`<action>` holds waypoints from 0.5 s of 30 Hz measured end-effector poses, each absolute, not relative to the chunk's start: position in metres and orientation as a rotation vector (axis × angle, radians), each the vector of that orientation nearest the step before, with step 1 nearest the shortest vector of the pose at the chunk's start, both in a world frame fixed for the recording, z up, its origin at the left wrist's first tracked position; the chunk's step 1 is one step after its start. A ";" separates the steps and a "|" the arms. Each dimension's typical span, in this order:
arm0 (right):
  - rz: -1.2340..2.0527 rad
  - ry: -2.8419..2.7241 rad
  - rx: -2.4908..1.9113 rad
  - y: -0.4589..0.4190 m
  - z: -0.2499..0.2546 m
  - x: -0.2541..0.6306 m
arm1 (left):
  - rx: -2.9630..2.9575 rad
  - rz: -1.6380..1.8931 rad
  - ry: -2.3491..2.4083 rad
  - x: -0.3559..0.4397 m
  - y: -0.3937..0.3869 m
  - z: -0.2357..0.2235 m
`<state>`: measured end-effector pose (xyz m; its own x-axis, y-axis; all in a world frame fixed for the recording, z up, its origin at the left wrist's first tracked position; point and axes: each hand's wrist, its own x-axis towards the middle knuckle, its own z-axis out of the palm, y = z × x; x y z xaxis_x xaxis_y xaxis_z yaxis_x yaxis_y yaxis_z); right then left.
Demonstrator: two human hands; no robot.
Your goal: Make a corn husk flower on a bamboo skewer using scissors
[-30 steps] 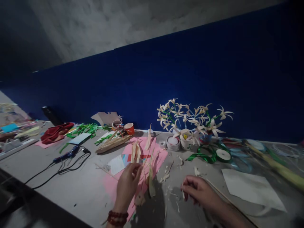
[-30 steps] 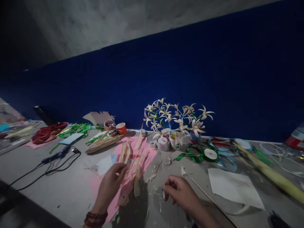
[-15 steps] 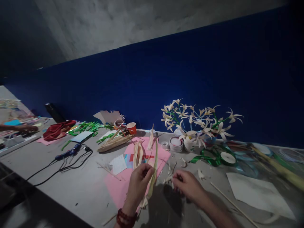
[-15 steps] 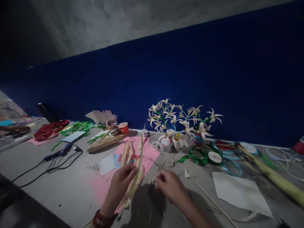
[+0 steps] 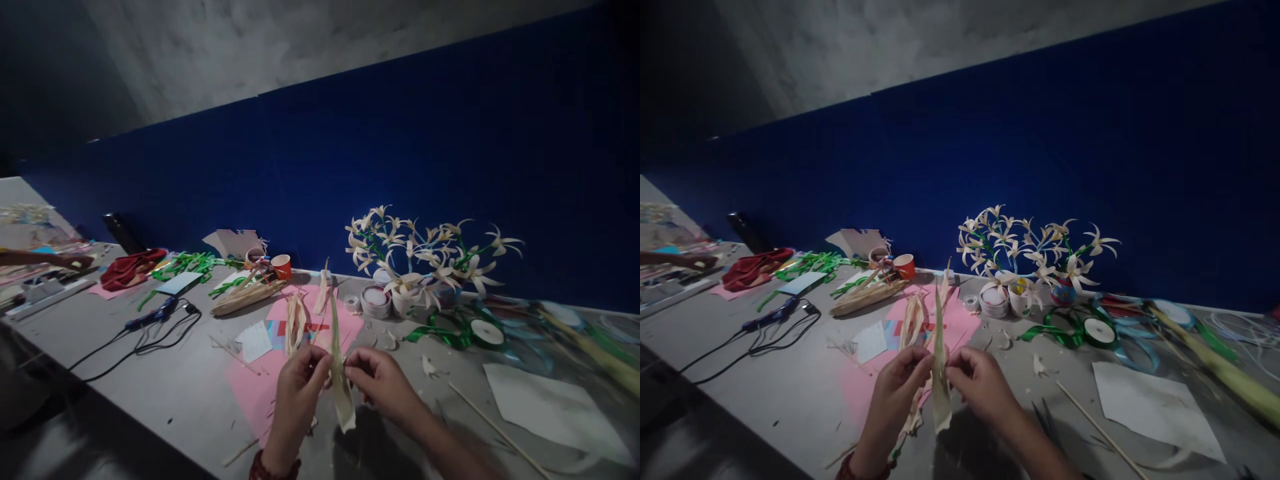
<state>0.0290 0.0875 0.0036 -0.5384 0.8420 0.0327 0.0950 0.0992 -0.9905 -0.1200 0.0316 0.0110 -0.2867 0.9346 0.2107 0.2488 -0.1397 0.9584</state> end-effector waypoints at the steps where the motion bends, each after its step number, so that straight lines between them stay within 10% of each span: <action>1: 1.519 -1.722 -0.920 0.087 0.005 0.030 | 1.325 1.463 1.501 -0.119 0.031 0.011; 15: 1.581 -1.636 -0.914 0.084 0.014 0.037 | 1.250 1.407 1.350 -0.114 0.027 0.009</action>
